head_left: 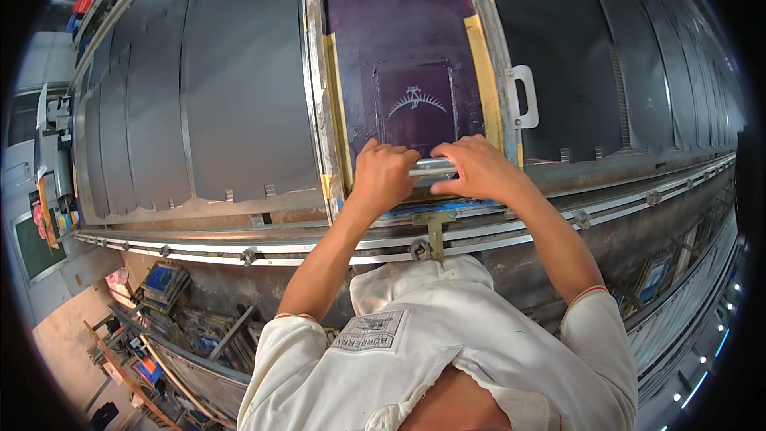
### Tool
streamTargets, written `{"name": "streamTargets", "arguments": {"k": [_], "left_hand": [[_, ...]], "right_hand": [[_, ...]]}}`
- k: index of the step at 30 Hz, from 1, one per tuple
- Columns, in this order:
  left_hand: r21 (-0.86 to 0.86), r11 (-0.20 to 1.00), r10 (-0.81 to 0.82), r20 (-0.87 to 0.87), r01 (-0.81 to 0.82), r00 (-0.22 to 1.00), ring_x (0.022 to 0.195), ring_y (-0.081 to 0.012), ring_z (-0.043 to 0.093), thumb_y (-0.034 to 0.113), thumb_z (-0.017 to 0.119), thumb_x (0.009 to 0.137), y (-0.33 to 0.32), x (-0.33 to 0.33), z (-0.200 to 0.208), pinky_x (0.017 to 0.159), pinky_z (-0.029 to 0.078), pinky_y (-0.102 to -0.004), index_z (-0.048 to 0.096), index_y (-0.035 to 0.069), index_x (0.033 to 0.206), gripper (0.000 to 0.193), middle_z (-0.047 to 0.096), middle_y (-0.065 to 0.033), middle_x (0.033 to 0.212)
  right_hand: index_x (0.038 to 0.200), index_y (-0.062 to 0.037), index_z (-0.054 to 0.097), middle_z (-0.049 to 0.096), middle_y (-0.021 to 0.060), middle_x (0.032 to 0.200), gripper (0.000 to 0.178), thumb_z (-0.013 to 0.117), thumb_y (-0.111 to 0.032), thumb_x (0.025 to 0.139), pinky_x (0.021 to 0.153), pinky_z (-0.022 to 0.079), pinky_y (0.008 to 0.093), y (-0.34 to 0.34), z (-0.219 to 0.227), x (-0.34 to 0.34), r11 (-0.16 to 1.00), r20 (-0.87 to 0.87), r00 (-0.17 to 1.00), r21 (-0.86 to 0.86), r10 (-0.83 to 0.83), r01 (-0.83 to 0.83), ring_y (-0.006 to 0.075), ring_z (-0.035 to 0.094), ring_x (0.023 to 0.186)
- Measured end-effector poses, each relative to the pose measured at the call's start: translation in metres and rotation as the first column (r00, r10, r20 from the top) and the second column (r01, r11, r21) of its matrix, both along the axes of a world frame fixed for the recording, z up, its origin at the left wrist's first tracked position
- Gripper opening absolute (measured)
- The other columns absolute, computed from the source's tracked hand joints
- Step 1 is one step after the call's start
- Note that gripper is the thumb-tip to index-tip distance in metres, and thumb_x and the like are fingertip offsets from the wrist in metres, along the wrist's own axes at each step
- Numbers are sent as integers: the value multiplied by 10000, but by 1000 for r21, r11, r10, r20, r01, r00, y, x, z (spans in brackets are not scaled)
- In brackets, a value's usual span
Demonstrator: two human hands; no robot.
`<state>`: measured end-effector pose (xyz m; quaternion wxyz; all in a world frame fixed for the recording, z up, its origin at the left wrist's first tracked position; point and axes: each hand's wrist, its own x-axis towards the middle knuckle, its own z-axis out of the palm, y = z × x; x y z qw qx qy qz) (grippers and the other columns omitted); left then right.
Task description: The person uses a squeegee to spread ink across a screen-printing frame mounted on a large curved surface. The person repeatedly pulls the squeegee downward to transfer ink through the screen onto the surface below.
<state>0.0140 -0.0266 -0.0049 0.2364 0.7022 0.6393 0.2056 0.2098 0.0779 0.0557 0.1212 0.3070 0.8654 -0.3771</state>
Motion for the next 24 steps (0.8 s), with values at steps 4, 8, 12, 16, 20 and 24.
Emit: {"name": "streamTargets", "arguments": {"k": [4, 8, 12, 16, 20, 24], "left_hand": [[-27, 997, 69, -48, -70, 996, 805, -320, 700, 184, 873, 687, 35, -25, -9, 801, 522, -427, 776, 95, 925, 272, 738, -108, 842], [10, 999, 42, -131, -41, 991, 860, -344, 715, 204, 874, 712, 100, -61, -20, 797, 550, -458, 802, 110, 1016, 326, 767, -115, 933], [-68, 993, 100, -12, -100, 995, 914, -334, 725, 115, 806, 746, 113, -77, -13, 820, 561, -461, 797, 106, 1006, 260, 770, -122, 967], [253, 962, 101, 16, -102, 995, 1041, -304, 701, -80, 681, 686, 28, -23, -36, 870, 547, -427, 774, 139, 1082, 462, 753, -88, 1136], [222, 973, 63, 3, -63, 998, 986, -270, 632, -26, 776, 553, -51, 20, -17, 811, 474, -411, 722, 121, 1188, 654, 704, -46, 1226], [182, 972, 140, 75, -152, 987, 974, -288, 655, -8, 819, 556, -34, 9, -12, 827, 512, -417, 730, 117, 1139, 603, 725, -59, 1144]], "right_hand": [[1312, -41, 643, 693, 188, 1180, 563, 802, -358, 875, 1003, 475, 459, 54, -25, 16, 796, -327, 813, 225, -481, 562, 370, 639, 1088], [1181, -74, 683, 730, 194, 1060, 375, 696, -374, 956, 885, 527, 458, 106, -84, 51, 462, -332, 619, 444, -712, 768, 387, 678, 1038], [1024, -76, 708, 723, 178, 821, 330, 654, -398, 982, 748, 540, 448, 108, -104, 49, 489, -314, 522, 180, -793, 853, 382, 728, 821], [1000, -53, 714, 729, 154, 817, 338, 672, -388, 976, 698, 520, 407, 108, -90, 63, 446, -318, 472, 155, -822, 881, 298, 724, 757], [997, -58, 714, 668, 52, 703, 321, 689, -378, 981, 620, 465, 328, 116, -56, 63, 448, -302, 433, 21, -849, 894, 121, 612, 639], [969, -50, 714, 632, 19, 668, 300, 679, -347, 998, 593, 440, 299, 122, -74, 59, 428, -333, 394, -32, -857, 903, 74, 566, 621]]}}
